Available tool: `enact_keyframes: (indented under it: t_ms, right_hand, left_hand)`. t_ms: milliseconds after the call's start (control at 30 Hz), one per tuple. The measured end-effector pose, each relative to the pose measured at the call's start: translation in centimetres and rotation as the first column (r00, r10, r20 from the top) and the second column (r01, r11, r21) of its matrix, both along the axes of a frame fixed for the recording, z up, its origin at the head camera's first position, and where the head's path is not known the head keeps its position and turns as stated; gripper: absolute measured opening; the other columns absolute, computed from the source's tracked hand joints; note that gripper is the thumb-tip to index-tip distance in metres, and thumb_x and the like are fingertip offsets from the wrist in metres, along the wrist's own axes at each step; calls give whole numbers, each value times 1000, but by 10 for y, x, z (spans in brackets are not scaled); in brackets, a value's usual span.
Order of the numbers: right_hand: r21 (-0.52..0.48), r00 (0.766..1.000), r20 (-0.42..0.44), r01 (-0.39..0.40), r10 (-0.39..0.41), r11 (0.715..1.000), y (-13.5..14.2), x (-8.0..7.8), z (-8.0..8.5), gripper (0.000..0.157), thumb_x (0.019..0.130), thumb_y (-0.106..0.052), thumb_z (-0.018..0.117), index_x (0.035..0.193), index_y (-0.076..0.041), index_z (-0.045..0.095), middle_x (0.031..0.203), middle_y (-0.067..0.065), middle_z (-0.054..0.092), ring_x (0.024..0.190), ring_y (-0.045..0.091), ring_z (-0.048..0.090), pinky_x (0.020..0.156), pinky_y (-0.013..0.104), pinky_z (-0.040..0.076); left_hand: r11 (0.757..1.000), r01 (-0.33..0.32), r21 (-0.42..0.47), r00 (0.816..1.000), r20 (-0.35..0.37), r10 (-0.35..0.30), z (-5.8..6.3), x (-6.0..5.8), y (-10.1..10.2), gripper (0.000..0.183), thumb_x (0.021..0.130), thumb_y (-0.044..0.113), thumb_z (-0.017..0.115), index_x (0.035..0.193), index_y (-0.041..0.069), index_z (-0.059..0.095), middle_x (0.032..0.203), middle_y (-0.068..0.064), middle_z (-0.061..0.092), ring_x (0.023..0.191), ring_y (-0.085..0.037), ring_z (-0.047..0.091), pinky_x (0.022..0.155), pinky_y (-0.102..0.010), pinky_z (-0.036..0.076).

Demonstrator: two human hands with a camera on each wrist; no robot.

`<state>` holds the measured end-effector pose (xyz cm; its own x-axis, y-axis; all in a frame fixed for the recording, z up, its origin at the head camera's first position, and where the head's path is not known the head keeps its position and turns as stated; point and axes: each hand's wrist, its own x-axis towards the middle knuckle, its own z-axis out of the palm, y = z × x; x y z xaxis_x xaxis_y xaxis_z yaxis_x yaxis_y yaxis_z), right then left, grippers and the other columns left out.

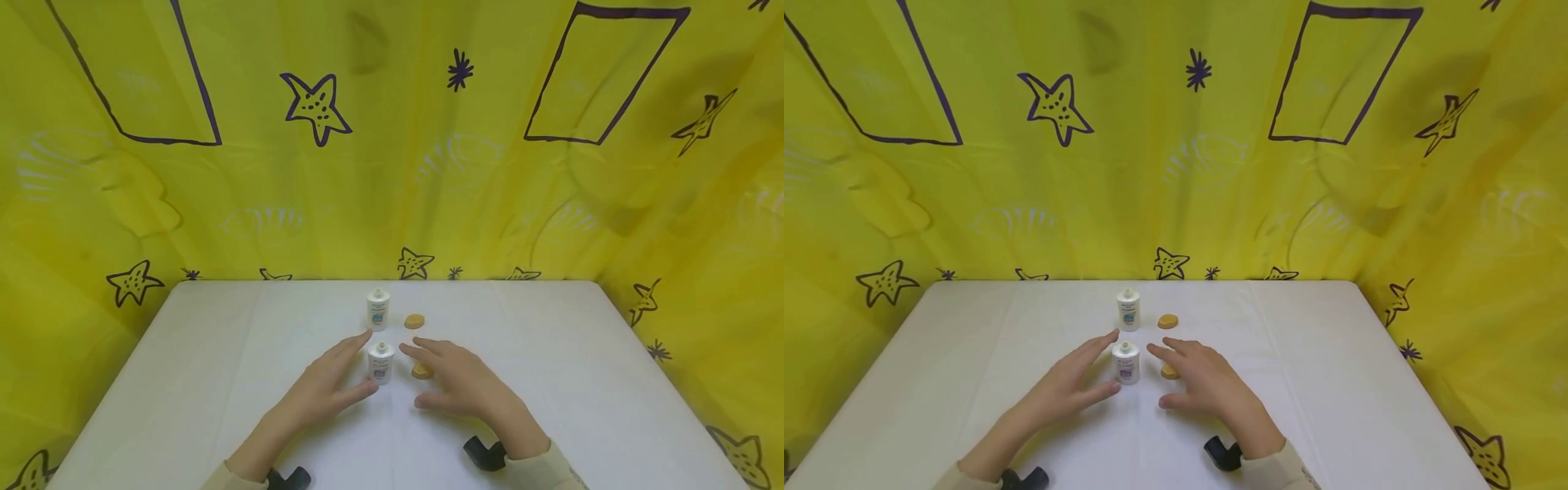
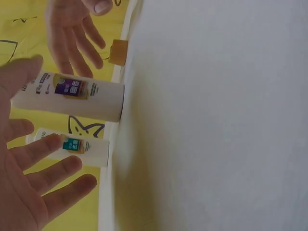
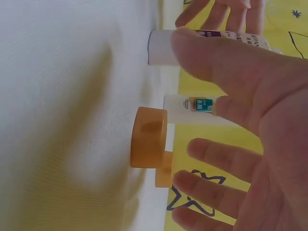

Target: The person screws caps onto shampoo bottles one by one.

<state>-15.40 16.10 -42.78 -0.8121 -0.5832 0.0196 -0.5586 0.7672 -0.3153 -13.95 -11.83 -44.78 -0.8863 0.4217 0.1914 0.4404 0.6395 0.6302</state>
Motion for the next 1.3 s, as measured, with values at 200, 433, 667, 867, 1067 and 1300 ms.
enact_keyframes:
  t_ms: [200,433,667,867,1067,1300]
  right_hand:
    - [35,1000,-9,-11,12,999,-1,-1,-5,64,80,-39,80,139,-26,59,132,0,62,117,22,56,97,46,48]
    - [61,1000,-25,9,-7,998,-3,-2,-6,46,81,-26,81,126,-22,69,113,-6,68,99,15,58,83,36,52]
    - [41,1000,-19,26,-25,999,-6,-2,-9,37,80,-11,81,114,-23,74,98,-10,64,85,8,56,74,30,52]
    - [10,996,-88,6,-5,1000,-6,-1,-11,21,81,-12,80,96,-26,72,85,-14,60,75,5,52,68,28,50]
    - [-12,997,-78,17,-18,1000,-6,-2,-6,20,84,-15,78,97,-27,72,86,-16,60,75,4,53,69,28,50]
    - [-167,988,-151,-44,18,985,-6,1,4,26,85,-14,79,105,-27,69,96,-19,64,84,0,60,76,24,54]
  left_hand:
    - [996,27,84,999,27,-29,-9,1,4,67,94,37,69,152,21,41,149,4,50,138,-21,47,112,-47,39]
    - [986,22,164,994,98,-38,-15,1,7,48,97,35,65,140,21,51,137,-2,61,126,-26,58,104,-52,46]
    - [976,17,219,996,87,-36,-17,4,12,36,93,31,71,126,33,56,126,14,65,122,-13,59,102,-47,47]
    - [984,2,180,1000,18,-6,-16,6,14,29,97,38,64,124,35,54,123,15,66,118,-10,61,99,-43,50]
    - [982,-19,188,997,76,5,-12,3,13,32,101,47,53,127,29,53,129,5,66,123,-19,61,99,-47,51]
    - [961,14,276,996,81,-38,-6,0,12,29,102,39,55,126,22,53,124,7,65,116,-16,63,98,-41,52]
